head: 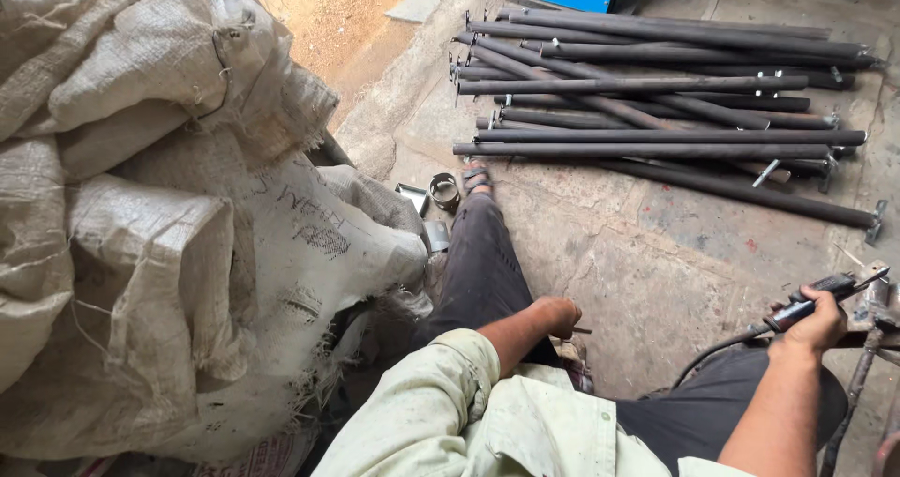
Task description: The person welds small metal brackets onto long pipes. The person positions a bracket against a pipe, secures it using a handheld welding clamp, and applies the weld before reaching into a container to pick up the next bracket.
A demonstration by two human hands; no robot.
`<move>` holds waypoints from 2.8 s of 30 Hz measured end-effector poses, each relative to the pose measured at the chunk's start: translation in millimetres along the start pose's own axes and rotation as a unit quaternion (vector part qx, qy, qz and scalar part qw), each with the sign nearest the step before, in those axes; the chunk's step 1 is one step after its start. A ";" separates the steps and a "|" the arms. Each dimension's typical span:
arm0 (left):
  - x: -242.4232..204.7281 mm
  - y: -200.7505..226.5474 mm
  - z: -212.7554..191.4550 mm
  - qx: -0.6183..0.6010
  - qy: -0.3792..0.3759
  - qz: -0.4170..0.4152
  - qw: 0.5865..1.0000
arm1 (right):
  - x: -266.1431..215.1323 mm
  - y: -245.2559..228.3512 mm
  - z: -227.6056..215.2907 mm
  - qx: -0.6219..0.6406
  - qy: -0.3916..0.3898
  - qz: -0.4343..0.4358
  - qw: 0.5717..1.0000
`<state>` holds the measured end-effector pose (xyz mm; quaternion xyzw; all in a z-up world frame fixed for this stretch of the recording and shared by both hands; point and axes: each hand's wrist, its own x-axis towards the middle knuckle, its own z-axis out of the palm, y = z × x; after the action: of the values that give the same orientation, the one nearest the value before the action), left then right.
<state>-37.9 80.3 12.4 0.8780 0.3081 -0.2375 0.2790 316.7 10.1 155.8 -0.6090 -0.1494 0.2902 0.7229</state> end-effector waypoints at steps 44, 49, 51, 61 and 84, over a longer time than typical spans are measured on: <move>-39.3 32.0 -39.9 -0.657 0.230 0.067 0.715 | -91.2 -4.2 -60.2 -0.102 0.167 -0.038 0.980; -40.6 50.5 -48.8 -0.741 0.129 0.111 0.649 | -111.7 -20.0 -88.0 -0.057 0.212 -0.060 0.974; -47.0 56.6 -49.6 -0.737 0.110 0.122 0.655 | -118.7 -22.0 -96.9 -0.047 0.235 -0.032 0.970; -24.9 76.9 -87.7 -0.594 0.127 0.075 0.791 | -126.7 -19.7 -93.6 -0.091 0.250 -0.046 0.963; -43.2 64.4 -85.7 -0.473 0.193 0.036 0.859 | -126.1 -35.3 -61.5 -0.147 0.208 -0.001 0.967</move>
<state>-3.7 75.0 122.7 0.6789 0.3993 0.1209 0.6042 260.9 -117.8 194.1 -0.7558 -0.0372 0.1309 0.6405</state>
